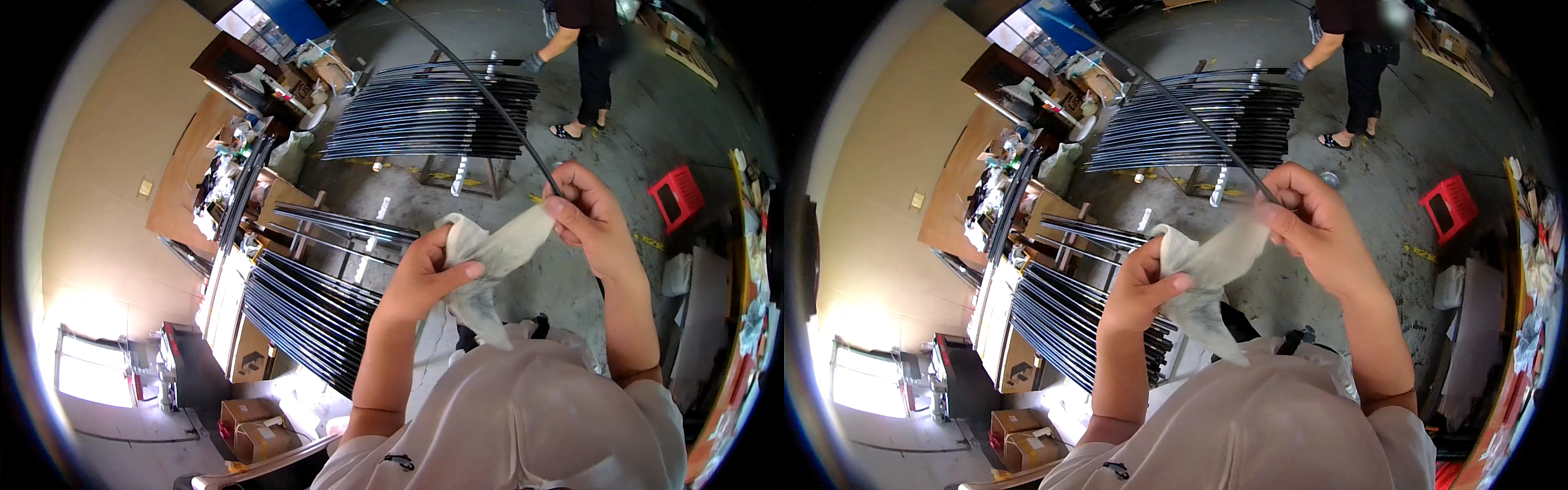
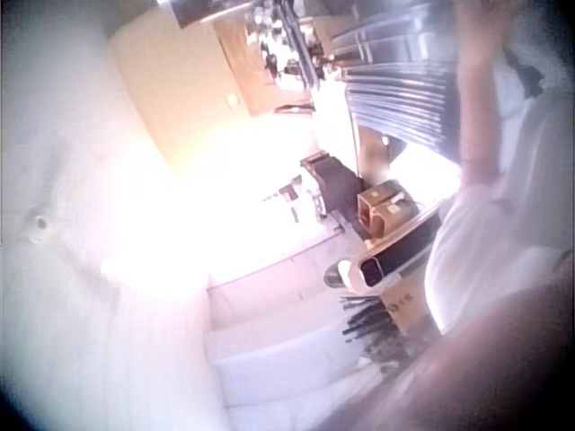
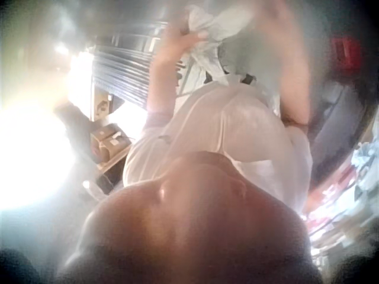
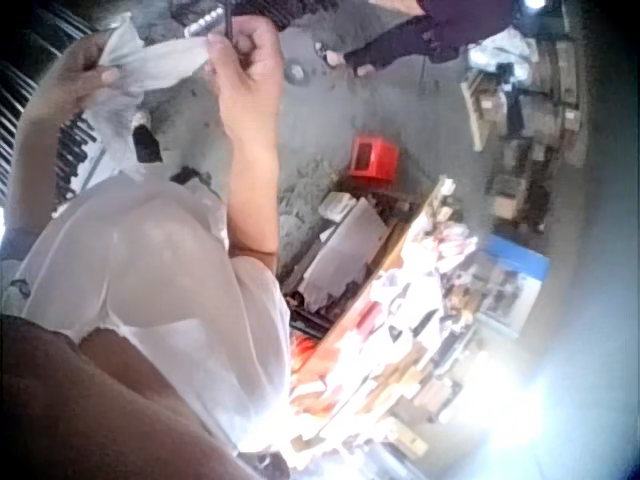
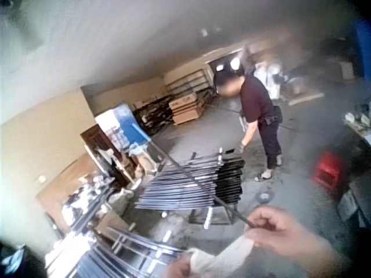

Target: The person wipes long black metal poles with a cloth, handling them one at a time and placing them on racks.

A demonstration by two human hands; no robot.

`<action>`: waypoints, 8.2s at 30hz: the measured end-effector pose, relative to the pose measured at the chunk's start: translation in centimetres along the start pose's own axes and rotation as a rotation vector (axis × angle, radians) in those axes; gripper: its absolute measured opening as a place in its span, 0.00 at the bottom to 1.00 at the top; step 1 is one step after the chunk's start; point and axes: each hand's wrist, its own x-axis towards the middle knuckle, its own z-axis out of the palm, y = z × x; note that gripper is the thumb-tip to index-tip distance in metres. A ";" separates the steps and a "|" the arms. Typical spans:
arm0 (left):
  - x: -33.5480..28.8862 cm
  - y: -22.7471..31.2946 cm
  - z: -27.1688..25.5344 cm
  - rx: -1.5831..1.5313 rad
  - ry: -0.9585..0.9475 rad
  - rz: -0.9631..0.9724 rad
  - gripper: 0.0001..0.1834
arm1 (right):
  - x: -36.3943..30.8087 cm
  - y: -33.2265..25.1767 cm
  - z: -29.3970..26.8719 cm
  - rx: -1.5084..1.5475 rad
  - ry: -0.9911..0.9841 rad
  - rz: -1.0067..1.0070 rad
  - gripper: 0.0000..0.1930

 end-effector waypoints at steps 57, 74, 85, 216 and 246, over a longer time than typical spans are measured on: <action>6.9 11.5 1.6 -0.616 0.170 0.616 0.07 | -2.6 4.9 3.9 0.024 -0.030 -0.011 0.14; 3.3 -3.0 -0.8 -0.314 0.313 0.268 0.17 | 4.2 7.1 9.0 -0.562 -0.107 -0.479 0.24; 2.6 -26.7 -16.7 -0.413 0.928 -0.278 0.18 | 6.8 13.8 10.7 -0.653 -0.151 -0.255 0.19; -2.9 3.6 -10.3 -0.592 0.565 0.786 0.09 | -3.8 11.4 6.3 -0.101 -0.757 0.289 0.15; 0.1 -2.2 -11.0 -0.972 0.631 0.405 0.15 | -4.8 9.7 6.5 0.493 -0.674 0.785 0.15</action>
